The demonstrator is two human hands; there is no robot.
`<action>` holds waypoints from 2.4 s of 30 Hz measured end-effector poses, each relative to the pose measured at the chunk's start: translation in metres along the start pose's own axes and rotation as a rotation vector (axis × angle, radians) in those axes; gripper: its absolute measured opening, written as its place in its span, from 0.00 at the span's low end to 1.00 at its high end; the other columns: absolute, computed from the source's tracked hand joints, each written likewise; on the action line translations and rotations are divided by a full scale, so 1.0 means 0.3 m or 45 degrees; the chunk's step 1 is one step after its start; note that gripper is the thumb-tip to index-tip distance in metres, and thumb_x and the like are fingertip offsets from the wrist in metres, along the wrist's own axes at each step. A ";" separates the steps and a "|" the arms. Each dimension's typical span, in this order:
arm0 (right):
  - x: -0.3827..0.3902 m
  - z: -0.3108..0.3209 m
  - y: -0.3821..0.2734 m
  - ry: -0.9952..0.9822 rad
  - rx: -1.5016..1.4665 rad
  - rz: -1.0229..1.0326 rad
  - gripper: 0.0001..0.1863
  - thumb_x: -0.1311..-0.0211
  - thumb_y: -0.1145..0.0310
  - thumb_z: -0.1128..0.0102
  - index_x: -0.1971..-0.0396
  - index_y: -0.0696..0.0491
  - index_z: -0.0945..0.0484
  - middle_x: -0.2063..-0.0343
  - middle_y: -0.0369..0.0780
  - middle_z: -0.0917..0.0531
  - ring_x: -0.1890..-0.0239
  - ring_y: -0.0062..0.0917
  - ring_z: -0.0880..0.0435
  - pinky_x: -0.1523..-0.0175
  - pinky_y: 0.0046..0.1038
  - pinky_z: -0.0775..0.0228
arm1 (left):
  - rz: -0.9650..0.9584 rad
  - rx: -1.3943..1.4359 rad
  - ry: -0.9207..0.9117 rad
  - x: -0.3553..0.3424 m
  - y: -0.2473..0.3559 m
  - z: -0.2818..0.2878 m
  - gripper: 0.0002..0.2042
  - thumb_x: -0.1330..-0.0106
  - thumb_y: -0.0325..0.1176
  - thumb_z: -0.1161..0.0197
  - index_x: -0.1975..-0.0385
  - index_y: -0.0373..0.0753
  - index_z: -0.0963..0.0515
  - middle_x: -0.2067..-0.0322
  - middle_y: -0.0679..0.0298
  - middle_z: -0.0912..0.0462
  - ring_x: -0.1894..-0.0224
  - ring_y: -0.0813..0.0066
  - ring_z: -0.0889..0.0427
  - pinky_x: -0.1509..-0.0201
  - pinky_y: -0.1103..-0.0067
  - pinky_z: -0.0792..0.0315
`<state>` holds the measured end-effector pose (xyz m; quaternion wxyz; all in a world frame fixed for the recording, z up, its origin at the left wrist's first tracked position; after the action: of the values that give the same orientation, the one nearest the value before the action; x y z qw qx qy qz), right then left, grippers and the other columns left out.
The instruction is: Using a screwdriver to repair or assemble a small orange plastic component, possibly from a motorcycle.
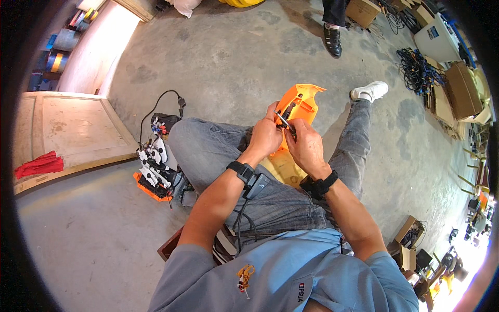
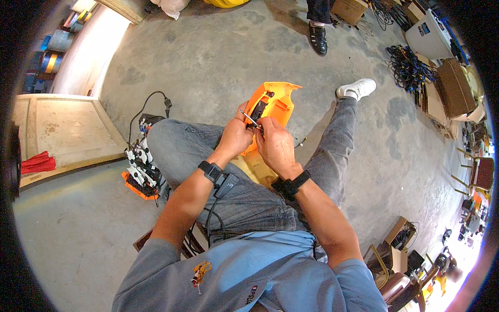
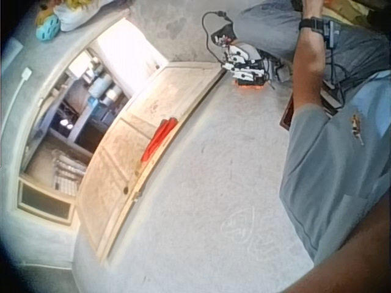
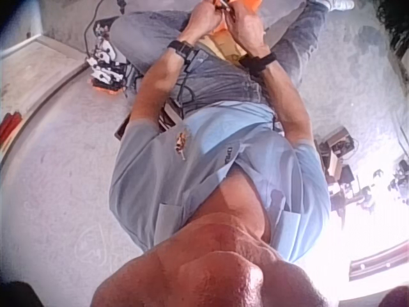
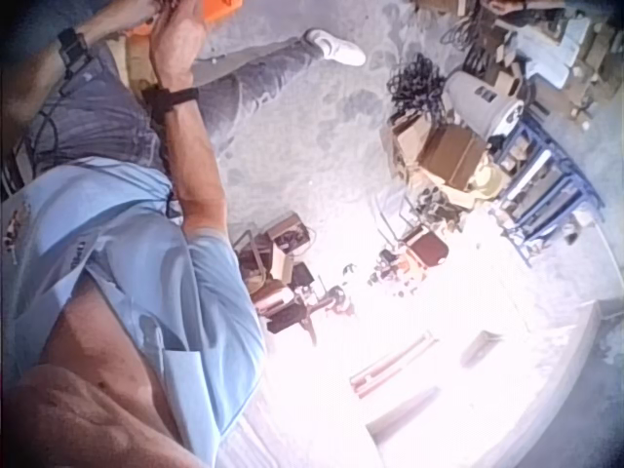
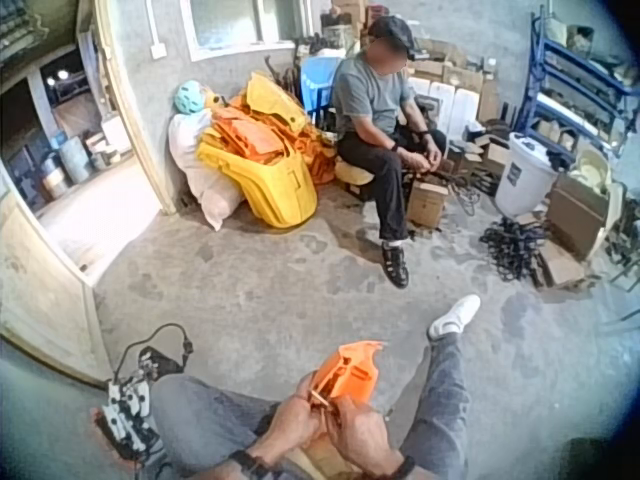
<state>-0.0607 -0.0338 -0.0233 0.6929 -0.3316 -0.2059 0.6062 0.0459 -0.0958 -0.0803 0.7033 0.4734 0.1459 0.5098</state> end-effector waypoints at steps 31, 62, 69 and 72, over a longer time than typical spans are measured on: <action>-0.002 -0.020 0.005 -0.024 0.072 0.052 0.08 0.38 0.69 0.36 0.64 0.58 0.22 0.70 0.47 0.19 0.68 0.45 0.17 0.63 0.42 0.26 | 0.003 -0.026 -0.027 -0.001 -0.012 -0.007 0.37 0.39 0.23 0.42 0.28 0.46 0.45 0.62 0.41 0.16 0.58 0.39 0.17 0.54 0.57 0.24; 0.133 0.129 0.065 -0.376 -0.215 -0.158 0.21 0.39 0.74 0.38 0.44 0.54 0.22 0.61 0.48 0.18 0.59 0.44 0.17 0.51 0.38 0.24 | -0.106 0.083 0.196 -0.016 -0.007 0.060 0.32 0.39 0.20 0.45 0.32 0.43 0.40 0.55 0.39 0.18 0.51 0.36 0.20 0.49 0.55 0.27; 0.109 0.162 0.031 -0.295 -0.227 -0.126 0.19 0.40 0.74 0.39 0.48 0.55 0.19 0.60 0.47 0.16 0.59 0.43 0.15 0.51 0.36 0.24 | -0.100 0.078 0.182 -0.018 -0.017 0.056 0.32 0.40 0.20 0.45 0.33 0.43 0.40 0.55 0.39 0.18 0.51 0.36 0.20 0.49 0.55 0.27; 0.108 0.152 0.033 -0.314 -0.220 -0.129 0.18 0.41 0.74 0.39 0.49 0.55 0.19 0.61 0.47 0.16 0.59 0.43 0.15 0.51 0.36 0.24 | -0.091 0.064 0.185 -0.017 -0.019 0.056 0.32 0.40 0.20 0.45 0.33 0.42 0.40 0.55 0.39 0.18 0.51 0.36 0.20 0.49 0.55 0.28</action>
<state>-0.0931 0.0078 -0.0025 0.6609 -0.3021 -0.3573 0.5868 0.0584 -0.1091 -0.0780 0.6965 0.4474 0.2261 0.5134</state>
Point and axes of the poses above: each hand's wrist, its own x-axis away from the middle knuckle, its own z-axis out of the back of the hand, y = z × x, the point moved 9 cm from there along -x, towards the middle knuckle
